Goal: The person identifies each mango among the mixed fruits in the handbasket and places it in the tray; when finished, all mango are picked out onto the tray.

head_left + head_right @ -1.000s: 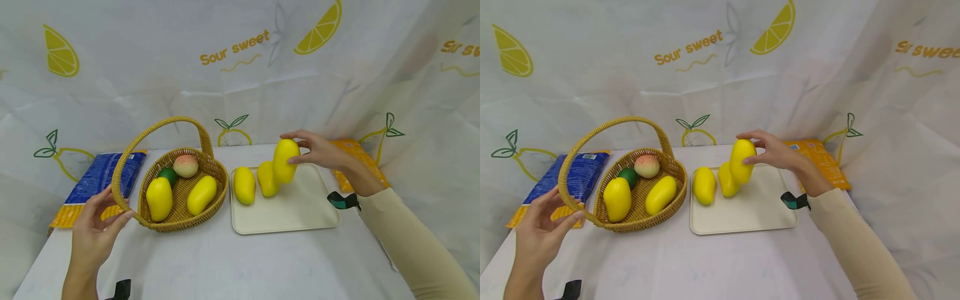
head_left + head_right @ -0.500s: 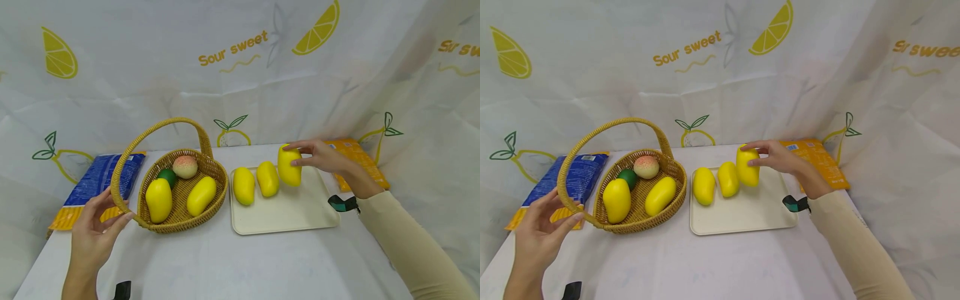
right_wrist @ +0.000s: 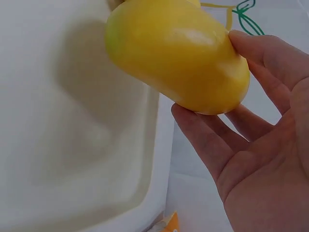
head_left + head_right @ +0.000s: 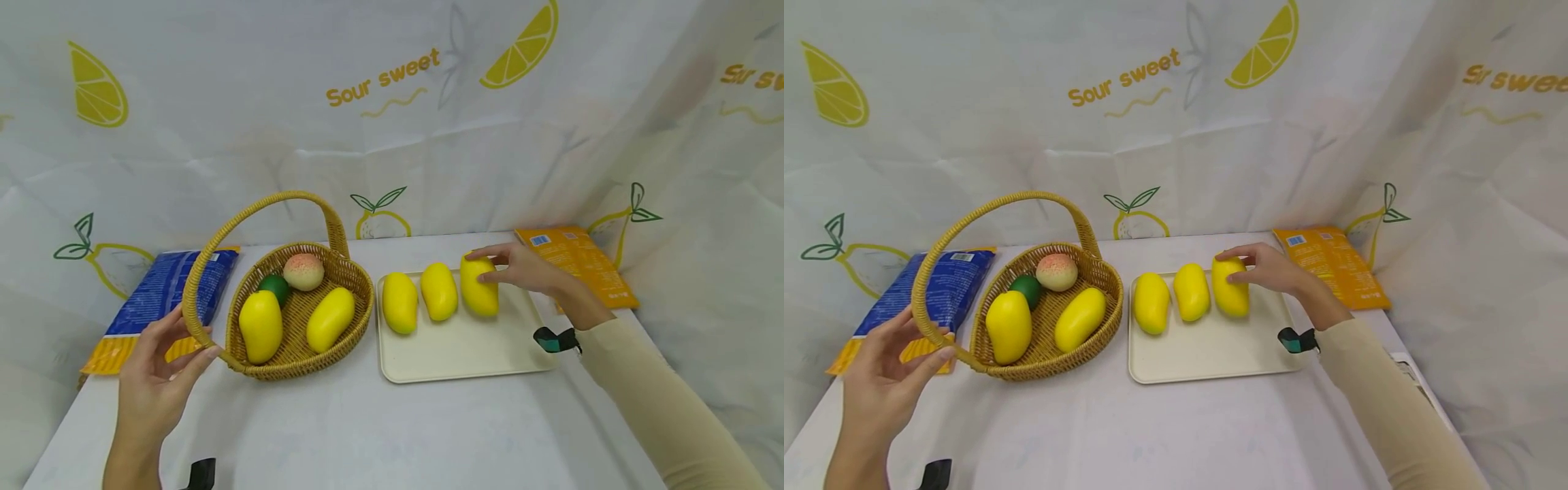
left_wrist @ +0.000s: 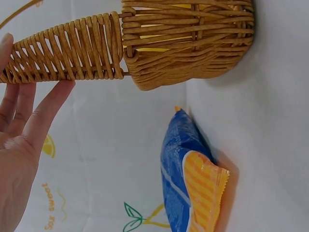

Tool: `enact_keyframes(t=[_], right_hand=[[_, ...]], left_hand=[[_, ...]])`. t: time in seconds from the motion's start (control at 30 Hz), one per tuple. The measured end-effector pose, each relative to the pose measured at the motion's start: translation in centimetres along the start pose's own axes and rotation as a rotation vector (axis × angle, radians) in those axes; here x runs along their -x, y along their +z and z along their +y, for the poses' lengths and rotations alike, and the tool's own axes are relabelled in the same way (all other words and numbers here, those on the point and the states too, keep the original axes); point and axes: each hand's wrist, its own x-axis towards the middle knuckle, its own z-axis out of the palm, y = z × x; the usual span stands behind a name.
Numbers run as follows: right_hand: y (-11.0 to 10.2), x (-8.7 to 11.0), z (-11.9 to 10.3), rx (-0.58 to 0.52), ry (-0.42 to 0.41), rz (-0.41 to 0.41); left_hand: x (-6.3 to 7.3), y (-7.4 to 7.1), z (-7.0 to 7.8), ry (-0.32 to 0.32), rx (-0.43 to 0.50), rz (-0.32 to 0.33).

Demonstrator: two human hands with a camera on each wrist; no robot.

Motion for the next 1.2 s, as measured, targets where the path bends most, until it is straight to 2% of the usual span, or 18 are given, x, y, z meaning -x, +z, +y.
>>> enact_keyframes(t=[0.17, 0.53, 0.73, 0.97, 1.2], right_hand=[[0.6, -0.1, 0.3, 0.003, 0.000, -0.001], [1.4, -0.4, 0.8, 0.032, 0.037, -0.033], [1.9, -0.6, 0.6, 0.012, 0.025, -0.015], [2.2, -0.7, 0.7, 0.014, 0.054, 0.003], [2.3, -0.7, 0.8, 0.022, 0.116, -0.024]], left_hand=[[-0.1, 0.2, -0.1, 0.002, 0.028, 0.008], [-0.2, 0.3, 0.0, 0.014, -0.017, -0.007], [0.0, 0.1, 0.3, -0.032, -0.047, 0.018], [0.0, 0.1, 0.5, -0.033, -0.051, 0.012], [0.0, 0.1, 0.6, -0.030, -0.056, 0.015]])
